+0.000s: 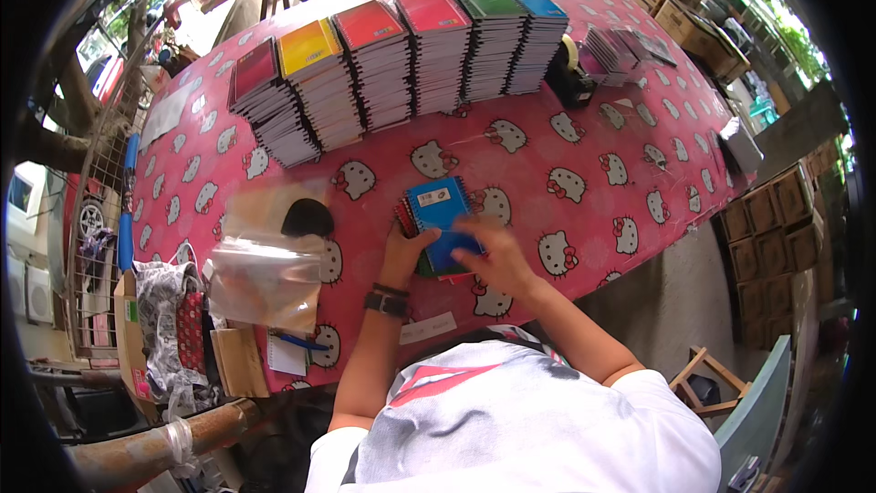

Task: The person places small notebooks into plastic bags, seals the bags using tape from a dispenser, and organizes the packaged notebooks on the table.

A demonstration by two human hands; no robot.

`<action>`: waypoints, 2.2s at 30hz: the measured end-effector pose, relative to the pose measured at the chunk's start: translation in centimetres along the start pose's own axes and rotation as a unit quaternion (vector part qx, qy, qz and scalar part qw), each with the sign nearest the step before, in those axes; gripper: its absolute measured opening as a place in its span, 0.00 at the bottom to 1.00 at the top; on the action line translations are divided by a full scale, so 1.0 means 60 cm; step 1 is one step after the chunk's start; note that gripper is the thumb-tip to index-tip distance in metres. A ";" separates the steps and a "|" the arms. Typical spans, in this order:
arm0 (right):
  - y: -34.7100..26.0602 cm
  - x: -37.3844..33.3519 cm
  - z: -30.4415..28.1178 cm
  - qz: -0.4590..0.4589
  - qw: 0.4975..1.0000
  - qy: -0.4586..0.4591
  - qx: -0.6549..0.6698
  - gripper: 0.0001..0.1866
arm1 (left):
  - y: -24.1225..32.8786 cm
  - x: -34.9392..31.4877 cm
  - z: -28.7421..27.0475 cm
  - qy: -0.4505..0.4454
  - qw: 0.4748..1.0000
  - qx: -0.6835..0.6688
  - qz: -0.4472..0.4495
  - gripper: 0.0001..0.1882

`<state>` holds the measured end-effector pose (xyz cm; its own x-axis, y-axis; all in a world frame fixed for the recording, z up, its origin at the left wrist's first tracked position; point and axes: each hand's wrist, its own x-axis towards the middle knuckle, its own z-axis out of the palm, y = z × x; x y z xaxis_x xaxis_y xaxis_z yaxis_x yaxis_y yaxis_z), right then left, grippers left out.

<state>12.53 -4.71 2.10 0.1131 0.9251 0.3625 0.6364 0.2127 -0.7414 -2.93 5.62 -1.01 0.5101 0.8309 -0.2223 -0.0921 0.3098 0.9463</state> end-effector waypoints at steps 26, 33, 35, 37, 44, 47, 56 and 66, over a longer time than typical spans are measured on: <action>0.074 0.024 -0.039 0.168 0.902 -0.147 0.370 0.52 | -0.045 -0.023 0.055 -0.060 0.991 0.031 0.114 0.40; 0.118 -0.001 -0.027 0.161 0.897 -0.168 0.376 0.53 | -0.072 -0.040 0.074 -0.022 0.981 0.065 0.184 0.40; 0.100 0.007 -0.041 0.179 0.907 -0.170 0.341 0.52 | -0.066 -0.042 0.068 -0.003 0.982 0.110 0.151 0.41; 0.141 0.009 -0.054 0.050 0.974 -0.152 0.159 0.48 | -0.053 -0.038 0.067 -0.019 0.982 0.125 0.144 0.42; 0.173 0.037 -0.112 0.051 0.943 -0.249 -0.215 0.37 | 0.029 -0.012 0.101 0.070 0.994 0.066 0.061 0.28; 0.167 0.040 -0.112 0.077 0.945 -0.249 -0.196 0.36 | 0.063 0.011 0.117 -0.035 0.995 0.085 -0.040 0.27; 0.296 -0.009 -0.163 0.103 0.986 0.041 -0.121 0.31 | -0.004 0.086 0.119 -0.004 0.969 0.118 -0.218 0.33; 0.262 -0.004 -0.161 0.161 0.936 0.064 -0.305 0.27 | 0.032 0.114 0.157 -0.044 0.971 0.155 -0.175 0.36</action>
<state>29.86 -4.59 -4.19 0.4404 0.8567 0.2686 0.8663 -0.3270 -0.3775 8.43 7.53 1.51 0.5368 0.6519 -0.5356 0.3549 0.4014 0.8443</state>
